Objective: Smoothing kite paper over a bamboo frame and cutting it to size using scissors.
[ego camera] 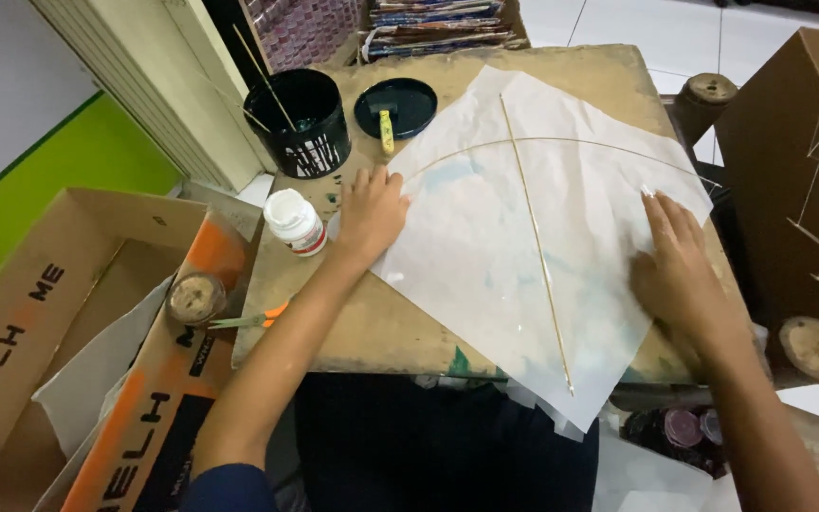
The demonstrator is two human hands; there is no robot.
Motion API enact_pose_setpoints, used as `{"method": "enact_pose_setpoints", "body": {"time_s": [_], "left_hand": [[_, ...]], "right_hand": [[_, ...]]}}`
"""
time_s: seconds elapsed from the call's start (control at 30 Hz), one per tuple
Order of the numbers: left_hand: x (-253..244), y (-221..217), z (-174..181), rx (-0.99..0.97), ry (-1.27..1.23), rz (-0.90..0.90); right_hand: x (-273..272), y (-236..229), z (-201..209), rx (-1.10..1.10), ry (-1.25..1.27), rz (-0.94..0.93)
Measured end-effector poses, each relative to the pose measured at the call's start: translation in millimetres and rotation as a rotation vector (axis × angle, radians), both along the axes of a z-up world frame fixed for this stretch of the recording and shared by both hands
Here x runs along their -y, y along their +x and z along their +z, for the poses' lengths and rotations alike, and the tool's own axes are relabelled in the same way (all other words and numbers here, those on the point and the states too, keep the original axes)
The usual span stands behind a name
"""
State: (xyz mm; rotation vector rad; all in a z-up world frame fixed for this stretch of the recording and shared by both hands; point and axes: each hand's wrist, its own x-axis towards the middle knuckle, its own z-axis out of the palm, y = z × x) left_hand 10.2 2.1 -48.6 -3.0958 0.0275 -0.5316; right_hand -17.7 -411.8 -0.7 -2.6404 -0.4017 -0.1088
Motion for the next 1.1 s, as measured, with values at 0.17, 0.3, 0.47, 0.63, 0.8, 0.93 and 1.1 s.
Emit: {"method": "enact_pose_setpoints", "body": {"time_s": [0.17,0.3,0.47,0.63,0.8,0.93,1.1], "left_hand": [[-5,9,7,-0.126,0.009,0.061],[-8,6,9,-0.210,-0.027,0.053],[-14,-8,10,-0.165,0.086,0.001],[-14,-10,13,-0.213,0.160,0.059],[-8,-23,17,0.064,0.211,0.070],[-9,-12,9,0.049,0.220,0.083],[6,-22,30,-0.008,0.075,0.019]], "right_hand": [[21,6,-31,0.248,-0.008,0.160],[25,-4,-36,0.360,-0.006,0.219],[19,-25,-22,0.172,0.033,0.146],[11,-43,-18,0.212,0.013,0.219],[0,-59,-12,0.198,0.023,0.073],[4,-55,-27,0.205,-0.038,0.064],[7,-53,-26,0.192,-0.028,0.027]]}}
